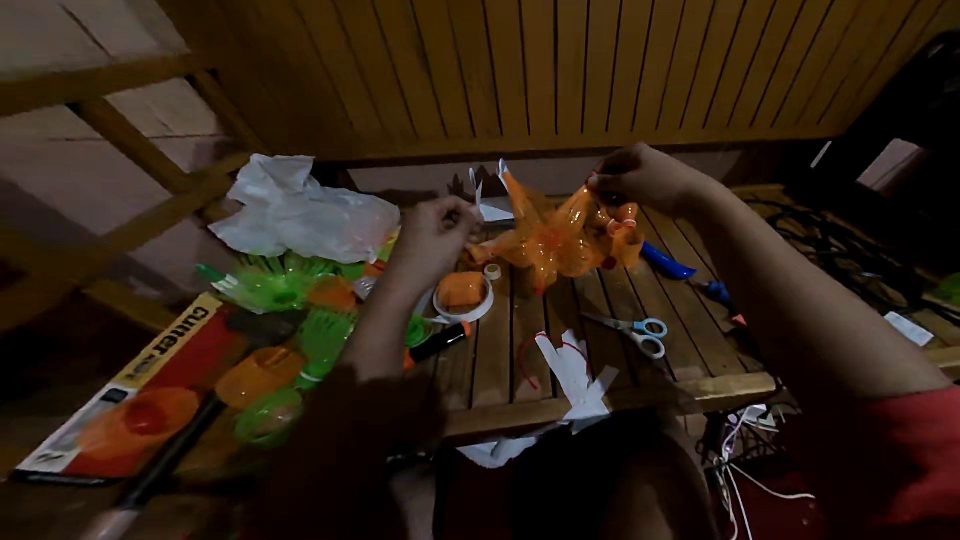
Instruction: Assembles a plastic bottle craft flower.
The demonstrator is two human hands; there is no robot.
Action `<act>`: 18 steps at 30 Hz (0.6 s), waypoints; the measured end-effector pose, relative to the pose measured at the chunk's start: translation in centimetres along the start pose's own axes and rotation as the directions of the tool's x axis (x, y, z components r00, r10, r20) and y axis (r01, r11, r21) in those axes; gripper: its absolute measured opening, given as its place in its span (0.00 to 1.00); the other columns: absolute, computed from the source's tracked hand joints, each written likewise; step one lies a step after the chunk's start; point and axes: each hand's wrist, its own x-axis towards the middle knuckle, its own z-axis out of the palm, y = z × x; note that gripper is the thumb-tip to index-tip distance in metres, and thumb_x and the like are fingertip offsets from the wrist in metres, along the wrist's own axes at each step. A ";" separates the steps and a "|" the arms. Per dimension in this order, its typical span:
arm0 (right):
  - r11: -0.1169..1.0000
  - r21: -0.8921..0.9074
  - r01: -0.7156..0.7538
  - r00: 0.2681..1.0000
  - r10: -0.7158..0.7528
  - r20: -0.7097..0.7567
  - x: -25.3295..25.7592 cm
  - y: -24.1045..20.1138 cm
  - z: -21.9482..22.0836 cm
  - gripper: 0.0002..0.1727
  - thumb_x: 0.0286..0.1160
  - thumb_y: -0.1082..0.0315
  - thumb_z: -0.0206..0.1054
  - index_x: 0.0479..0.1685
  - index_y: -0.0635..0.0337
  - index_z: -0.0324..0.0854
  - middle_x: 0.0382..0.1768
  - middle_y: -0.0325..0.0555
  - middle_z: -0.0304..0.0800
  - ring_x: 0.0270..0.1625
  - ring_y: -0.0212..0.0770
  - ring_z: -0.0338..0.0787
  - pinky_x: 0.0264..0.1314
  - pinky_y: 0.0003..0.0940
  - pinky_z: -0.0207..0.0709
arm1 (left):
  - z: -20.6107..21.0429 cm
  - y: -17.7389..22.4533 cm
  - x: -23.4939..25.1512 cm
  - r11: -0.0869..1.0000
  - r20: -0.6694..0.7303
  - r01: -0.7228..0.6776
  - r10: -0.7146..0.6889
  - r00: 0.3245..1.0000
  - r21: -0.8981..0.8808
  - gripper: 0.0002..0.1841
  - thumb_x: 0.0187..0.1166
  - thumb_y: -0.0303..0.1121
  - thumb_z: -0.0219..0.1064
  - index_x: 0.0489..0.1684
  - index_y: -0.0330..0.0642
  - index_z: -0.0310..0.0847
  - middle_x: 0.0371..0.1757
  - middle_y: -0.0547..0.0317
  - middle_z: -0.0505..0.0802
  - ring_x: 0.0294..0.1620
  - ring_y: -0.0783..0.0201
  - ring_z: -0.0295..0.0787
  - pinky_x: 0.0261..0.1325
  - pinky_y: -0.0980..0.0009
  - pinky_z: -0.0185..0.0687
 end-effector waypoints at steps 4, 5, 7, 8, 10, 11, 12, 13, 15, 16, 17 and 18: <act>0.988 -0.152 0.021 0.996 -0.008 0.087 0.0 -2.5 -0.2 0.14 0.91 0.65 0.57 0.51 0.66 0.84 0.33 0.40 0.83 0.31 0.26 0.82 0.40 0.23 0.79 | 0.7 -1.2 -1.0 0.997 -0.157 0.013 -0.026 0.987 -0.082 0.16 0.91 0.36 0.57 0.41 0.31 0.84 0.31 0.53 0.87 0.28 0.68 0.80 0.38 0.66 0.79; 0.982 -0.189 0.017 0.994 0.003 0.105 -0.1 -3.3 -0.3 0.14 0.91 0.64 0.57 0.53 0.66 0.83 0.37 0.42 0.84 0.34 0.28 0.82 0.43 0.26 0.80 | 1.1 -1.8 -1.1 0.989 -0.170 0.005 -0.031 0.985 -0.150 0.16 0.89 0.37 0.59 0.42 0.31 0.84 0.33 0.57 0.87 0.31 0.71 0.81 0.41 0.70 0.81; 0.967 -0.253 0.020 0.991 0.014 0.133 -0.3 -4.9 -0.2 0.15 0.92 0.64 0.56 0.58 0.66 0.82 0.42 0.45 0.83 0.38 0.30 0.83 0.46 0.28 0.80 | 2.0 -2.4 -1.8 0.945 -0.050 0.005 -0.023 0.999 -0.326 0.20 0.83 0.39 0.65 0.61 0.31 0.74 0.53 0.52 0.86 0.51 0.68 0.83 0.57 0.66 0.81; 0.958 -0.286 0.033 0.989 0.010 0.145 -0.4 -5.7 -0.2 0.15 0.92 0.64 0.55 0.60 0.66 0.82 0.44 0.46 0.84 0.39 0.31 0.83 0.47 0.29 0.80 | 2.5 -2.5 -2.3 0.912 0.053 0.044 -0.025 0.998 -0.409 0.30 0.79 0.38 0.68 0.77 0.33 0.64 0.66 0.49 0.82 0.63 0.63 0.81 0.66 0.63 0.79; 0.935 -0.349 0.062 0.984 0.000 0.177 -0.4 -7.3 0.1 0.15 0.92 0.64 0.56 0.60 0.66 0.83 0.45 0.46 0.85 0.40 0.31 0.83 0.47 0.30 0.79 | 3.7 -2.2 -3.0 0.836 0.192 0.106 -0.001 0.981 -0.539 0.41 0.74 0.30 0.72 0.87 0.40 0.50 0.74 0.52 0.81 0.70 0.65 0.80 0.71 0.65 0.78; 0.925 -0.370 0.088 0.982 -0.018 0.188 -0.5 -7.9 0.4 0.15 0.91 0.64 0.57 0.59 0.66 0.83 0.43 0.45 0.86 0.39 0.31 0.83 0.46 0.30 0.79 | 4.4 -1.9 -3.2 0.786 0.191 0.114 0.006 0.982 -0.608 0.36 0.72 0.24 0.72 0.82 0.41 0.57 0.66 0.56 0.86 0.62 0.69 0.85 0.64 0.68 0.83; 0.916 -0.385 0.110 0.981 -0.038 0.190 -0.6 -8.5 0.6 0.15 0.91 0.64 0.58 0.57 0.66 0.84 0.42 0.45 0.86 0.38 0.31 0.82 0.45 0.30 0.78 | 5.0 -1.4 -3.4 0.731 0.171 0.117 -0.001 0.985 -0.673 0.29 0.73 0.19 0.70 0.75 0.39 0.66 0.57 0.59 0.90 0.54 0.71 0.89 0.58 0.71 0.87; 0.909 -0.398 0.120 0.983 -0.054 0.173 -0.9 -9.1 0.9 0.15 0.91 0.63 0.58 0.57 0.66 0.84 0.43 0.45 0.86 0.39 0.32 0.82 0.45 0.30 0.77 | 5.6 -1.1 -3.5 0.681 0.159 0.124 -0.012 0.987 -0.722 0.23 0.75 0.17 0.68 0.68 0.39 0.71 0.51 0.62 0.92 0.48 0.73 0.90 0.54 0.72 0.89; 0.908 -0.405 0.107 0.993 -0.074 0.097 -1.3 -9.6 0.8 0.23 0.90 0.55 0.60 0.66 0.67 0.80 0.52 0.52 0.88 0.46 0.39 0.86 0.52 0.38 0.79 | 6.6 -1.0 -3.6 0.626 0.119 0.117 -0.039 0.992 -0.771 0.20 0.78 0.18 0.66 0.67 0.38 0.71 0.49 0.63 0.90 0.47 0.74 0.89 0.54 0.72 0.88; 0.911 -0.403 0.086 0.996 -0.072 0.050 -1.6 -9.6 0.4 0.28 0.89 0.51 0.60 0.71 0.68 0.76 0.56 0.56 0.87 0.50 0.42 0.86 0.56 0.42 0.79 | 7.0 -1.0 -3.7 0.604 0.103 0.126 -0.073 0.992 -0.787 0.20 0.80 0.20 0.65 0.69 0.37 0.70 0.52 0.61 0.89 0.49 0.73 0.88 0.56 0.71 0.87; 0.915 -0.399 0.064 0.998 -0.067 0.005 -1.8 -9.4 -0.3 0.30 0.89 0.48 0.59 0.73 0.68 0.75 0.59 0.58 0.86 0.52 0.45 0.86 0.59 0.45 0.78 | 7.4 -0.9 -3.8 0.580 0.085 0.137 -0.115 0.990 -0.803 0.20 0.82 0.22 0.64 0.71 0.37 0.68 0.54 0.60 0.88 0.51 0.72 0.88 0.57 0.71 0.86; 0.918 -0.396 0.040 0.998 -0.059 -0.036 -1.9 -8.9 -1.0 0.31 0.88 0.46 0.59 0.71 0.67 0.77 0.58 0.57 0.85 0.51 0.45 0.85 0.57 0.46 0.77 | 7.7 -0.8 -4.0 0.545 0.062 0.142 -0.162 0.985 -0.826 0.20 0.83 0.24 0.64 0.72 0.38 0.67 0.55 0.60 0.88 0.52 0.72 0.88 0.58 0.71 0.86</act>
